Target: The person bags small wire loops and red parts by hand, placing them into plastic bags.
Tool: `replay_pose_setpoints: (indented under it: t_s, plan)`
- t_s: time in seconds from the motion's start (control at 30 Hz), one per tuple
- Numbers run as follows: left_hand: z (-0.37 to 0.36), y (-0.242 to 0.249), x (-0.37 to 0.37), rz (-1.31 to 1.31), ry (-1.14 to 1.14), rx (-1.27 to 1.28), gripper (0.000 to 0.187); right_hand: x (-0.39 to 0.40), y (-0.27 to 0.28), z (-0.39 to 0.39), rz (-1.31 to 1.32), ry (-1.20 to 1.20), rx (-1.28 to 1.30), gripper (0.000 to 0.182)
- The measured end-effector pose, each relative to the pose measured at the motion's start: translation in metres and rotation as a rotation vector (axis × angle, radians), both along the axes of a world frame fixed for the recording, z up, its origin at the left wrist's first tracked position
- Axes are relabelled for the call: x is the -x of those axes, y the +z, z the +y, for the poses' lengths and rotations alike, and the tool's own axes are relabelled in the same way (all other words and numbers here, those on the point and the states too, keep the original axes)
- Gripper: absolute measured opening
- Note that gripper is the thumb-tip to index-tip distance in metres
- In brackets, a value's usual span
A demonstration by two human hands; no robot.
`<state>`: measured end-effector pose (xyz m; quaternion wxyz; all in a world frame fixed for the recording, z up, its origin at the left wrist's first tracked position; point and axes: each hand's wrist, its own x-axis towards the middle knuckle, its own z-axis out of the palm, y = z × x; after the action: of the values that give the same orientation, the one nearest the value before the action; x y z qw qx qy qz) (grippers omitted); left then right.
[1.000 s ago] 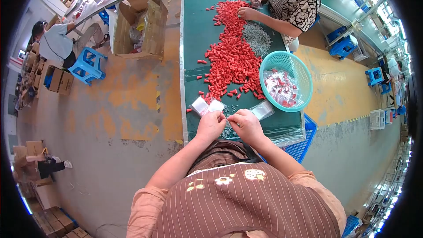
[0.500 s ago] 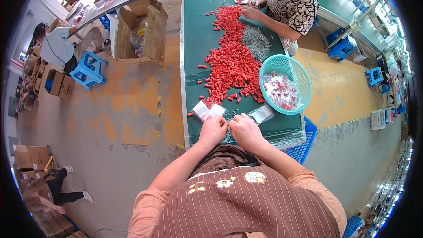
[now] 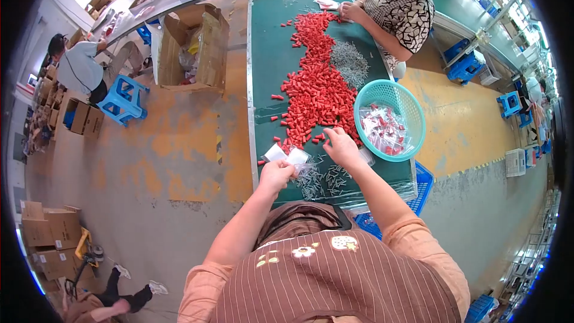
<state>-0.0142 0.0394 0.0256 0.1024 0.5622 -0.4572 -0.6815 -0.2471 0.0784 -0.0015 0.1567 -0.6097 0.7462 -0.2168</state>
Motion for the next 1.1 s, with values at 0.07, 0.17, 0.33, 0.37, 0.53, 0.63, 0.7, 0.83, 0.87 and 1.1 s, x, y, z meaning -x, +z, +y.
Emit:
replay_pose_setpoints:
  t_s: [0.07, 0.17, 0.33, 0.37, 0.53, 0.63, 0.7, 0.83, 0.87, 1.1]
  plan:
    - [-0.003, 0.006, -0.004, 0.085, 0.069, -0.078, 0.011, -0.002, -0.017, -0.017, 0.055, -0.026, -0.032, 0.029]
    - [-0.007, -0.005, -0.012, 0.116, 0.133, -0.097, 0.013, 0.001, -0.054, -0.024, 0.116, -0.002, -0.005, 0.021]
    - [0.000, -0.029, -0.006, -0.020, -0.042, 0.239, 0.013, 0.005, -0.039, -0.021, 0.178, 0.069, 0.010, 0.011]
    - [0.002, -0.025, -0.006, -0.058, -0.055, 0.346, 0.012, 0.009, -0.039, -0.020, 0.144, 0.088, -0.005, 0.011]
    - [0.008, -0.023, 0.008, -0.124, 0.071, 0.519, 0.017, 0.024, -0.047, -0.014, 0.052, 0.140, 0.052, 0.012]
    - [0.004, -0.045, 0.016, -0.148, 0.058, 0.699, 0.014, 0.041, -0.073, -0.015, 0.025, 0.088, 0.041, 0.014]
    - [0.005, -0.037, 0.016, -0.120, 0.051, 0.691, 0.013, 0.047, -0.077, -0.013, 0.012, 0.057, -0.002, 0.017]
    - [0.004, -0.034, 0.012, -0.175, 0.008, 0.699, 0.014, 0.055, -0.071, -0.012, -0.034, 0.030, 0.000, 0.026]
    - [0.004, -0.032, 0.011, -0.206, 0.005, 0.696, 0.015, 0.046, -0.061, -0.015, -0.203, 0.064, 0.032, 0.025]
    - [0.005, -0.003, 0.012, -0.104, -0.114, 0.641, 0.024, -0.044, 0.107, 0.008, -0.392, 0.346, 0.063, 0.017]
